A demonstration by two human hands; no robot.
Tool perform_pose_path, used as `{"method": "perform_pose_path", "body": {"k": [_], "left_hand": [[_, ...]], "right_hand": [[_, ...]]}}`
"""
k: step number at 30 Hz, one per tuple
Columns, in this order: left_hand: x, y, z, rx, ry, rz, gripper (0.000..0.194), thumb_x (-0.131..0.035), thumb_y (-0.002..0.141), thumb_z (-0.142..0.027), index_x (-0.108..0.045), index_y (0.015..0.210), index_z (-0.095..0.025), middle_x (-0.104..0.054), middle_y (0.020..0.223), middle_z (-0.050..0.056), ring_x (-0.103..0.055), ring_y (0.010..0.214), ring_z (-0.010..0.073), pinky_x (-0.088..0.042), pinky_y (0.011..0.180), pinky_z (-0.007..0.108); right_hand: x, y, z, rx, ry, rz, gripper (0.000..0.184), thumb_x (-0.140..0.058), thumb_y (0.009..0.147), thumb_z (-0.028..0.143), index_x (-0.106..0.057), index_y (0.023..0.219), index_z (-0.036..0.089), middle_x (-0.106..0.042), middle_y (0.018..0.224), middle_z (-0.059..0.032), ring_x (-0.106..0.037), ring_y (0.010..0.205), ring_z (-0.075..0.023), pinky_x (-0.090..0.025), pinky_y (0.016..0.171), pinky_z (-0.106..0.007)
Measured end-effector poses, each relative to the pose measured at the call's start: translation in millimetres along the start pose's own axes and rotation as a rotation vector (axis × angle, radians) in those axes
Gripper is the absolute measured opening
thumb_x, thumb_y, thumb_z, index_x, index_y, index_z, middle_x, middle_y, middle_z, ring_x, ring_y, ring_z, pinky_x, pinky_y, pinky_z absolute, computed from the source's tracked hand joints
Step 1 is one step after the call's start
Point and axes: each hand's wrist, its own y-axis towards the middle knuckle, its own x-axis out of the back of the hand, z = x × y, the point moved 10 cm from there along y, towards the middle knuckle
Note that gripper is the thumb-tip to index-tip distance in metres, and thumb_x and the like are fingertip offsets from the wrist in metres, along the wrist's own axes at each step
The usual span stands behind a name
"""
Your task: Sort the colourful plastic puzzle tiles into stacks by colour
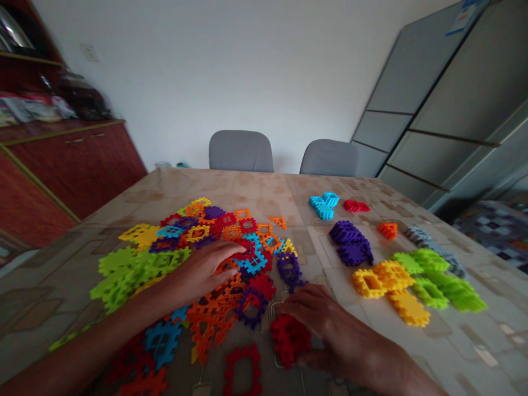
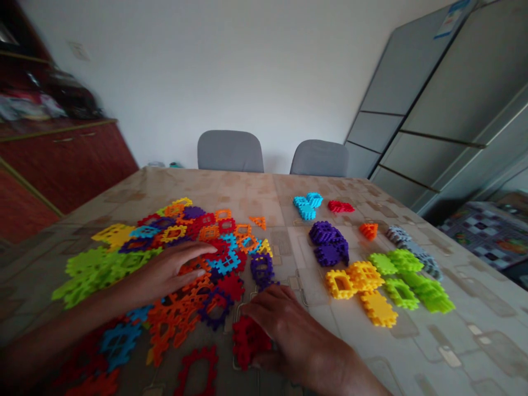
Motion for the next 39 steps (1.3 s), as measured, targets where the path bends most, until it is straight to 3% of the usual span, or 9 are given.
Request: {"method": "perform_pose_path", "body": {"k": [5, 13, 18, 27, 34, 39], "left_hand": [[0.9, 0, -1, -0.005, 0.0, 0.008, 0.039, -0.053, 0.094, -0.035, -0.063, 0.131, -0.024, -0.066, 0.135, 0.007, -0.06, 0.125, 0.0247, -0.045, 0.109, 0.036], [-2.6, 1, 3, -0.008, 0.003, 0.027, 0.039, -0.054, 0.094, -0.034, -0.064, 0.13, -0.022, -0.066, 0.134, 0.009, -0.059, 0.126, 0.0267, -0.045, 0.11, 0.04], [-1.4, 1, 0, -0.018, -0.008, 0.016, 0.038, -0.055, 0.094, -0.035, -0.064, 0.129, -0.022, -0.067, 0.133, 0.008, -0.061, 0.123, 0.0256, -0.046, 0.108, 0.037], [20.1, 19, 30, 0.018, 0.042, -0.05, 0.041, -0.05, 0.096, -0.032, -0.061, 0.133, -0.019, -0.066, 0.134, 0.011, -0.062, 0.124, 0.0282, -0.045, 0.108, 0.041], [0.5, 45, 16, -0.083, 0.12, 0.076, 0.054, -0.077, 0.078, -0.021, -0.064, 0.13, -0.023, -0.064, 0.139, 0.008, -0.058, 0.129, 0.0295, -0.042, 0.111, 0.039], [0.2, 52, 6, -0.125, 0.172, 0.052, 0.053, -0.079, 0.079, -0.014, -0.062, 0.129, -0.021, -0.065, 0.135, 0.01, -0.06, 0.124, 0.0295, -0.045, 0.106, 0.038]], "right_hand": [[-1, 3, 2, -0.008, 0.005, -0.002, 0.062, -0.085, 0.077, 0.026, -0.061, 0.134, 0.023, -0.067, 0.125, -0.0071, -0.056, 0.117, -0.0269, -0.039, 0.104, -0.04], [-1, 2, 1, -0.008, -0.019, 0.016, 0.067, -0.082, 0.077, 0.022, -0.058, 0.139, 0.02, -0.067, 0.125, -0.0098, -0.056, 0.117, -0.0277, -0.039, 0.104, -0.04], [1, 0, -1, 0.029, -0.021, 0.022, 0.081, -0.085, 0.075, 0.025, -0.049, 0.147, 0.025, -0.065, 0.13, -0.0083, -0.054, 0.12, -0.0276, -0.039, 0.105, -0.04], [-6, 1, 1, 0.02, -0.008, 0.077, 0.071, -0.081, 0.077, 0.021, -0.054, 0.143, 0.025, -0.064, 0.131, -0.0085, -0.053, 0.122, -0.0284, -0.038, 0.107, -0.04], [-4, 2, 1, -0.019, 0.013, 0.134, 0.067, -0.077, 0.076, 0.021, -0.058, 0.14, 0.024, -0.064, 0.135, -0.0102, -0.052, 0.126, -0.0316, -0.028, 0.115, -0.048], [-7, 4, 0, -0.03, 0.041, 0.148, 0.067, -0.077, 0.075, 0.023, -0.06, 0.139, 0.026, -0.064, 0.134, -0.009, -0.051, 0.128, -0.0319, -0.022, 0.118, -0.052]]}}
